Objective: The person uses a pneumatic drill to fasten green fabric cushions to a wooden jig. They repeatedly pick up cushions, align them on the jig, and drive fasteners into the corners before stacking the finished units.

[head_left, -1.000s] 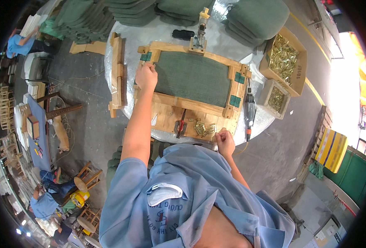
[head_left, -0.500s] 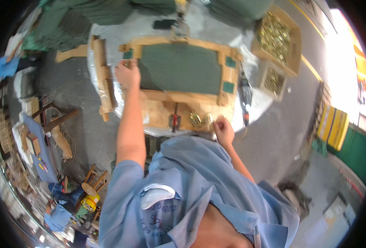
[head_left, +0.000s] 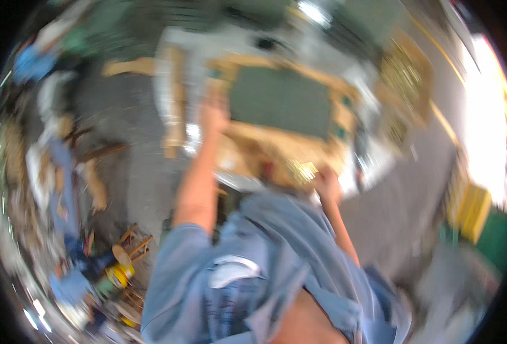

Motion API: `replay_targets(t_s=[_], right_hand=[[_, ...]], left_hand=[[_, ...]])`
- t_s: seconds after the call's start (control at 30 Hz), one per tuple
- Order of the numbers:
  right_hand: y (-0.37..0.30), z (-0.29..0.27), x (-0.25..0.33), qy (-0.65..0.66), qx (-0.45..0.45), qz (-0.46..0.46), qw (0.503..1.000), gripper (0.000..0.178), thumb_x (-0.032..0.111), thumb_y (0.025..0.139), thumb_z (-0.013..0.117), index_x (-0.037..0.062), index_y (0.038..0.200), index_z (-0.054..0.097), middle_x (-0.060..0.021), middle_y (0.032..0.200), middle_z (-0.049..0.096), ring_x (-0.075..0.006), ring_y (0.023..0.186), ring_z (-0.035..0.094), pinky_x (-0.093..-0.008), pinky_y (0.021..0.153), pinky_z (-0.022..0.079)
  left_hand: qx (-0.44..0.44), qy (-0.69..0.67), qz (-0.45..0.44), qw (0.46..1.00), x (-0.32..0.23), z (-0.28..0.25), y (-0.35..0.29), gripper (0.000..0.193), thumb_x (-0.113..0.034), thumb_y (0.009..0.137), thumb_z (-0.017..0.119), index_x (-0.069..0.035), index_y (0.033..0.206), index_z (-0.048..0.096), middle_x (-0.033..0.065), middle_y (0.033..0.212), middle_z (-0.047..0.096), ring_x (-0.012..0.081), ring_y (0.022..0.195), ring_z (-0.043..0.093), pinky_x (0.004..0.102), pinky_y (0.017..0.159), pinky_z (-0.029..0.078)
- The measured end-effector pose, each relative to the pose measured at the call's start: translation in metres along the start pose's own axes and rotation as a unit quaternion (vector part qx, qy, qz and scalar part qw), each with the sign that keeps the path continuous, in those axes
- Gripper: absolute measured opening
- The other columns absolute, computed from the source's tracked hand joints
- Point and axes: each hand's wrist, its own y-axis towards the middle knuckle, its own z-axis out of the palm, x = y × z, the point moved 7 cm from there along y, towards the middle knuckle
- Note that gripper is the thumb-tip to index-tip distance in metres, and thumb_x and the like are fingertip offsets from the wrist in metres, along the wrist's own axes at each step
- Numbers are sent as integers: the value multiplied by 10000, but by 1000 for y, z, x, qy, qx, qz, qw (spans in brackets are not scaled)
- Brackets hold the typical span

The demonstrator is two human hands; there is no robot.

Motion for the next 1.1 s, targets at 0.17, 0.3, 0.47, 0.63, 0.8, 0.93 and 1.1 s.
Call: replay_targets(t_s=[0.17,0.3,0.47,0.63,0.8,0.93,1.1], right_hand=[[-16,6,-8,27,-66,-18,997,307,324,915,689,30,977,750,-184,889,769,-403,841,749,-524,715,554],[11,19,-44,-35,-99,-109,989,304,265,952,661,-28,942,738,-222,873,754,-414,793,720,-516,724,549],[28,-26,-49,89,-140,-83,983,277,258,1004,668,-4,1017,760,-177,977,771,-360,922,733,-470,828,563],[84,-121,46,6,-272,-74,960,364,393,1049,666,40,1074,752,-155,1058,792,-351,968,759,-496,821,575],[169,-125,73,-145,-272,-36,951,416,515,1057,589,133,1110,745,-88,1111,784,-362,1033,734,-534,834,559],[193,-115,60,-171,-249,30,953,356,460,1050,546,182,1131,753,-79,1133,781,-355,1054,733,-543,838,565],[195,-119,51,-158,-244,42,956,358,436,1038,538,194,1186,756,-87,1160,782,-368,1050,736,-548,846,570]], left_hand=[[137,-62,-164,975,-52,-24,22,656,-502,1078,527,-259,1666,370,352,1609,421,551,1265,611,607,1031,540],[72,-50,-151,985,-33,-19,-4,615,-509,1089,521,-284,1645,380,297,1443,547,484,1155,662,577,883,603],[73,-51,-145,985,-42,-19,4,583,-490,1099,515,-265,1626,408,275,1403,563,457,1099,671,553,808,610],[104,-40,-167,980,-43,-34,1,579,-492,1106,504,-260,1628,405,261,1409,551,437,1106,653,552,813,593],[113,-58,-171,977,-44,-33,7,582,-493,1114,484,-266,1641,390,250,1427,544,438,1174,618,568,881,571],[121,-65,-170,976,-41,-32,5,590,-463,1102,514,-234,1634,400,247,1436,535,429,1186,613,570,867,562],[121,-71,-180,974,-39,-30,4,588,-481,1111,494,-260,1646,385,268,1468,525,448,1188,624,576,873,569]])
